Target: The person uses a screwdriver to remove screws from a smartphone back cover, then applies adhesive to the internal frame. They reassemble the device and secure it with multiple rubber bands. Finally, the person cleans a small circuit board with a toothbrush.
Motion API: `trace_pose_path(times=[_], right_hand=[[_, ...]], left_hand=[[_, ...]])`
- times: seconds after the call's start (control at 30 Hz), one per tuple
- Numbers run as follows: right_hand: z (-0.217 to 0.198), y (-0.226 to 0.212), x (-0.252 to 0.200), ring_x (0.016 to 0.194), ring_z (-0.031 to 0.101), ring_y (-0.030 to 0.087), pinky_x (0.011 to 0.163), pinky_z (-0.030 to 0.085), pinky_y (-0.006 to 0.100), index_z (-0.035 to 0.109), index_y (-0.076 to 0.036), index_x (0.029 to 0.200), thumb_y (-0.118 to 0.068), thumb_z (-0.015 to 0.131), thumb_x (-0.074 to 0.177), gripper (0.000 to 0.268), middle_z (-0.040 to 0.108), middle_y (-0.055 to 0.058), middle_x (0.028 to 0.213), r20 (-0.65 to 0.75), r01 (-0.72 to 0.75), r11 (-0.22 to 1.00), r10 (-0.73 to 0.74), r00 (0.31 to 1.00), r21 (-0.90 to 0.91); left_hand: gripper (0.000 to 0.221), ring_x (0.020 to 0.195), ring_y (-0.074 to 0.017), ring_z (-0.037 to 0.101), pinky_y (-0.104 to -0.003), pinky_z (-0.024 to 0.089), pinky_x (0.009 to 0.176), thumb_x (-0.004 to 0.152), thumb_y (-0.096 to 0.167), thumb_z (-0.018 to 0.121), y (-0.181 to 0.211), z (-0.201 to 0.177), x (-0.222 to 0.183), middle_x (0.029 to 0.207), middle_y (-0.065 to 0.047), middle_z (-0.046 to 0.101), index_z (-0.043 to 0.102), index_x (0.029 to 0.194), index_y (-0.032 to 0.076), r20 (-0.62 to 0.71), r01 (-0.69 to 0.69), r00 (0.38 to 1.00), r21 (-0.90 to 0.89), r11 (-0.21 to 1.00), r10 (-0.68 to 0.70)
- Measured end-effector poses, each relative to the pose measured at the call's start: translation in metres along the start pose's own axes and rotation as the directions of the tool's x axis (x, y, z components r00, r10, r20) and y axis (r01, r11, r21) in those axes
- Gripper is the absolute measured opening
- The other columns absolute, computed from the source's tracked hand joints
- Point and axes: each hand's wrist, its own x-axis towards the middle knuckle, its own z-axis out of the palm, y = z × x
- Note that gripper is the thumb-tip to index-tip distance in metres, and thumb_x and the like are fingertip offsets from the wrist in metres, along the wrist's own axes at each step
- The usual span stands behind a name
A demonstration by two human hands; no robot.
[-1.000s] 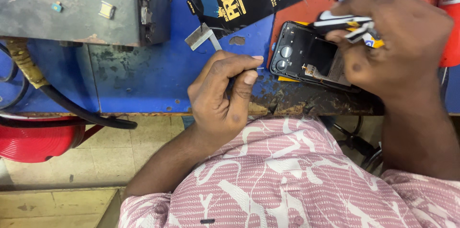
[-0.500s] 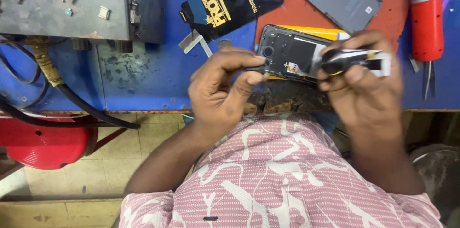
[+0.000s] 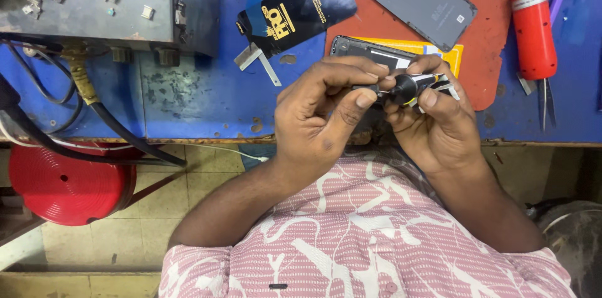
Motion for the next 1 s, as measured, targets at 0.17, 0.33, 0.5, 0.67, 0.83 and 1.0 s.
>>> trace_pose_path(times=[0.17,0.33,0.5,0.67,0.83,1.0], right_hand=[[-0.0022,0.0003,-0.0021,0.097,0.073,0.023,0.087,0.062,0.031,0.056,-0.002,0.124,-0.012,0.075,0.102,0.031,0.069,0.018,0.112,-0.006,-0.004,1.000,0.005,1.000,0.009],[-0.0006,0.0001,-0.0037,0.097,0.073,0.023,0.089,0.062,0.031,0.055,-0.002,0.124,-0.012,0.075,0.102,0.031,0.069,0.019,0.114,-0.006,-0.005,1.000,0.005,1.000,0.024],[-0.0007,0.0003,-0.0044,0.098,0.073,0.023,0.091,0.062,0.032,0.055,-0.002,0.125,-0.011,0.075,0.101,0.032,0.069,0.019,0.115,-0.011,-0.012,1.000,0.012,1.000,0.026],[-0.0009,0.0014,-0.0041,0.099,0.073,0.023,0.093,0.062,0.033,0.055,-0.003,0.125,-0.012,0.074,0.101,0.032,0.069,0.019,0.117,-0.008,-0.007,1.000,0.008,1.000,0.022],[-0.0036,0.0019,-0.0045,0.102,0.073,0.022,0.093,0.062,0.032,0.054,-0.003,0.127,-0.012,0.074,0.102,0.033,0.068,0.018,0.117,-0.003,-0.016,0.999,0.017,1.000,0.035],[-0.0047,0.0024,-0.0041,0.098,0.073,0.022,0.091,0.062,0.032,0.054,-0.001,0.127,-0.011,0.073,0.103,0.031,0.068,0.019,0.117,-0.013,-0.017,0.999,0.018,1.000,0.040]], left_hand=[[0.012,0.115,-0.0158,0.072,-0.026,0.063,0.100,0.114,0.008,0.063,0.0010,0.0026,-0.0014,0.125,-0.014,0.068,0.062,0.118,-0.003,0.004,-0.005,1.000,0.083,0.997,0.005],[0.012,0.115,-0.0160,0.073,-0.026,0.063,0.101,0.113,0.008,0.064,0.0012,0.0051,-0.0024,0.125,-0.014,0.067,0.062,0.118,-0.003,-0.006,-0.005,1.000,0.114,0.993,0.006],[0.011,0.114,-0.0158,0.073,-0.026,0.063,0.101,0.114,0.007,0.063,-0.0016,0.0060,-0.0039,0.126,-0.014,0.067,0.062,0.118,-0.003,-0.017,0.008,1.000,0.076,0.997,-0.006],[0.011,0.115,-0.0161,0.073,-0.026,0.063,0.100,0.114,0.007,0.063,-0.0025,0.0052,-0.0039,0.125,-0.013,0.067,0.062,0.118,-0.003,-0.012,-0.006,1.000,0.101,0.995,0.007],[0.011,0.115,-0.0161,0.073,-0.026,0.063,0.100,0.114,0.007,0.063,-0.0034,0.0049,-0.0038,0.126,-0.013,0.067,0.062,0.118,-0.003,-0.015,-0.006,1.000,0.125,0.992,0.008],[0.010,0.113,-0.0169,0.073,-0.026,0.064,0.098,0.112,0.007,0.065,-0.0029,0.0039,0.0001,0.123,-0.013,0.068,0.061,0.116,-0.001,-0.007,-0.087,0.996,0.239,0.967,0.092]])
